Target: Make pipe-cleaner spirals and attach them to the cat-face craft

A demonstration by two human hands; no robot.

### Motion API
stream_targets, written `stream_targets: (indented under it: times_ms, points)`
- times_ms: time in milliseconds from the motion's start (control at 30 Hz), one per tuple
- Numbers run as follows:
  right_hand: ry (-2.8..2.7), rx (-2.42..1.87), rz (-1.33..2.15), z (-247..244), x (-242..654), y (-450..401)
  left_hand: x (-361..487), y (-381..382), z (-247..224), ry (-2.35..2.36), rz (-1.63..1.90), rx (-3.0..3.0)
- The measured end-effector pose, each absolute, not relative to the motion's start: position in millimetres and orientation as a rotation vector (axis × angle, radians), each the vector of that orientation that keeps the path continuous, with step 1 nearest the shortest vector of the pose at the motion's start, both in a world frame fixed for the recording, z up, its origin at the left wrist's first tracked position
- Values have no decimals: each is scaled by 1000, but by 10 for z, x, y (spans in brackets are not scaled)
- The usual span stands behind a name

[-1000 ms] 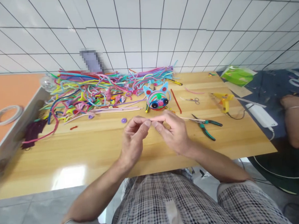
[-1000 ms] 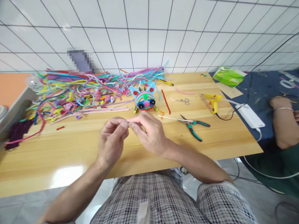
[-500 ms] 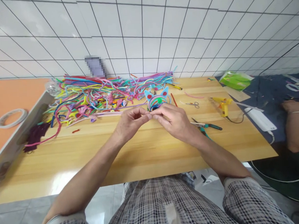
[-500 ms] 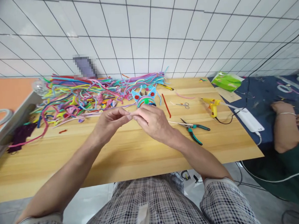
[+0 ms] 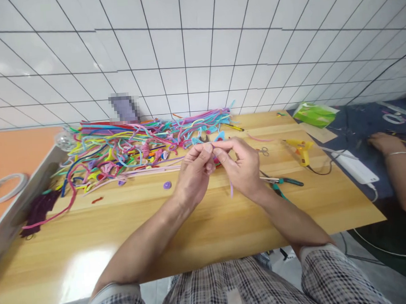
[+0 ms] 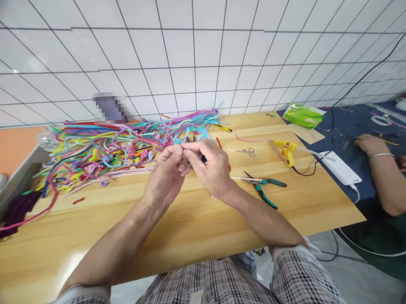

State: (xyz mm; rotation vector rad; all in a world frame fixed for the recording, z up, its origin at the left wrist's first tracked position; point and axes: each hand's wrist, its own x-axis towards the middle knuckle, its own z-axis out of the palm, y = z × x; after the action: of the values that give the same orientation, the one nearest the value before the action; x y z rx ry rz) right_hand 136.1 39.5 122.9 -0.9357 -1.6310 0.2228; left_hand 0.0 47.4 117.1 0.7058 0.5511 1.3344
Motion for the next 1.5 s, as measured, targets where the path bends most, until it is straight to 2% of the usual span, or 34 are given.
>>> stream_targets:
  times_ms: [300, 800, 1133, 1500]
  points:
    - [-1747, -980, 243, 1280, 1498, 502, -268, 679, 1131, 705, 1266, 1150]
    - [-1662, -1006, 250, 1150, 1320, 439, -92, 559, 1102, 592, 1330, 781]
    - [-1685, -1008, 286, 1241, 1445, 463, -351, 790, 1114, 650, 1240, 1200]
    - [-1657, -989, 325, 1148, 1322, 412, -113, 523, 1165, 542, 1231, 752]
